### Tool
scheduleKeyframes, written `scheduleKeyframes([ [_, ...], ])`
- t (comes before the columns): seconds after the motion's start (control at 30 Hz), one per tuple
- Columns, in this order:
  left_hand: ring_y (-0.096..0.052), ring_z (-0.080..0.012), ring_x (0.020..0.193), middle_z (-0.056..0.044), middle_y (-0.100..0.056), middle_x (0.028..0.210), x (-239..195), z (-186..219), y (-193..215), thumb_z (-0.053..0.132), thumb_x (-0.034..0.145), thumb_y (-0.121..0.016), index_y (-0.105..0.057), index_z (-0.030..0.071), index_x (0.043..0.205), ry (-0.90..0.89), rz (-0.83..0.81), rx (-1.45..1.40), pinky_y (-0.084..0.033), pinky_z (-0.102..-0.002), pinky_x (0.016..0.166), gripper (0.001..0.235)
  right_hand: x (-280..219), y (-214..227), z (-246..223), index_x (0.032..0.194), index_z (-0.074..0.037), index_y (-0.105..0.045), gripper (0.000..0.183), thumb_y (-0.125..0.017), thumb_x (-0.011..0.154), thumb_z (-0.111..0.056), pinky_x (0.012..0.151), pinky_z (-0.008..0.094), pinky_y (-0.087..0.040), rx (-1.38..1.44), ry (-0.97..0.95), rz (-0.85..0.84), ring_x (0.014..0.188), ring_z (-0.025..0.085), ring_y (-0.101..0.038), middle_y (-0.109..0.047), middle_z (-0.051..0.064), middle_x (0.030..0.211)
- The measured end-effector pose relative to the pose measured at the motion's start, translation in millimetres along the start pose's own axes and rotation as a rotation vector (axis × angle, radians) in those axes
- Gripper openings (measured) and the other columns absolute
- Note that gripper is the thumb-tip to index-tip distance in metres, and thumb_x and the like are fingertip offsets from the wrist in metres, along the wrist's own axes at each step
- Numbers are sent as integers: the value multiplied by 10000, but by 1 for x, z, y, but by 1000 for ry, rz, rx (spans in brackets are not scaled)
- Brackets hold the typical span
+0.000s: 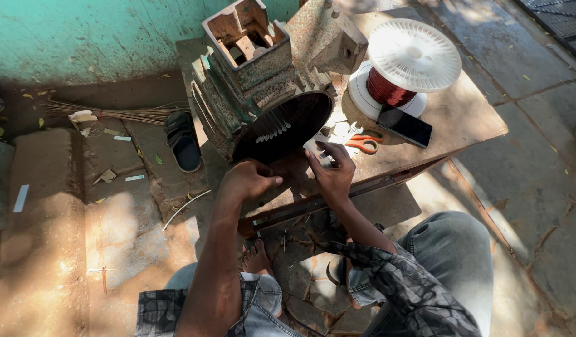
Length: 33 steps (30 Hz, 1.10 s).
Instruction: The person is repairing an electrical motor by inserting small white rectangular pieces into slots on the motor's stator. They use a wrench to tighten components and handle the white pieces with their hands.
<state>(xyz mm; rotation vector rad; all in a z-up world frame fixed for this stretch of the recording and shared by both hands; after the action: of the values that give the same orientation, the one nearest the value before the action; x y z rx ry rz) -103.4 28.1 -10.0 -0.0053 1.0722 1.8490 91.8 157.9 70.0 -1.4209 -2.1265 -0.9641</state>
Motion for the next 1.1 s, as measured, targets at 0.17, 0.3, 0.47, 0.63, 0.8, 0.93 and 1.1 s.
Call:
scheduleKeyframes([
  [0.17,-714,-315,1155,-158,-736,1228,-23,-23,20,436,909,-713,-799,89,1168,91,-69,359,-522,-460,1035,442,0,-39,12,1165,8,-733,299,-760,885,-93,838,305,-584,161,-137,119,979,194,-705,-709,88,1092],
  [0.3,-661,-320,1209,-119,-678,1322,-26,-40,32,473,870,-754,-738,137,1263,185,-64,292,-526,-454,1032,517,13,-46,14,1112,-35,-756,210,-816,928,-119,776,354,-565,-113,-132,189,884,240,-725,-722,100,1002],
  [0.47,-690,-327,1185,-130,-703,1293,-25,-55,58,298,829,-772,-726,132,1264,248,44,247,-552,-463,987,469,33,-43,-13,1136,-4,-687,229,-792,937,-47,778,384,-569,-115,255,127,947,307,-712,-690,147,1070],
  [0.63,-697,-352,1082,-125,-749,1128,-51,-65,121,182,783,-733,-699,174,1242,278,658,-71,-545,-465,929,461,39,-46,-27,1108,-32,-713,220,-806,910,-13,774,417,-554,-195,396,57,930,346,-692,-697,147,1040],
  [0.8,-733,-351,1009,-131,-763,1113,-82,-41,147,173,1012,-602,-717,100,1204,-64,1184,-404,-569,-489,867,236,36,-49,-24,1095,-59,-741,237,-811,873,-16,750,408,-561,-249,439,28,901,325,-691,-694,125,1015],
  [0.93,-747,-278,973,-110,-756,1082,-79,-24,152,295,1034,-581,-698,59,1205,-268,1261,-688,-590,-436,832,313,38,-53,-12,1075,-69,-739,208,-810,883,-31,738,409,-559,-291,438,-8,891,326,-680,-682,117,1009],
  [1.1,-666,-304,1142,-120,-734,1198,-75,-4,151,377,1081,-526,-698,78,1254,-363,1262,-678,-511,-442,986,386,31,-58,-21,1180,2,-643,207,-753,1006,-12,799,430,-556,-287,662,-8,974,317,-685,-724,74,1114],
])
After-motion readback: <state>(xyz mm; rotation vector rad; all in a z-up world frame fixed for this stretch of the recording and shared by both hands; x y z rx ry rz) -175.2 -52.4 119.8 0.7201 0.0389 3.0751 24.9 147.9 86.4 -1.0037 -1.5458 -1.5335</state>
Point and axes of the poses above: each hand's wrist, its own x-axis towards the middle knuckle, its own y-axis out of the back of the hand, z = x × y, the point moved 9 cm from there along x, towards the middle knuckle
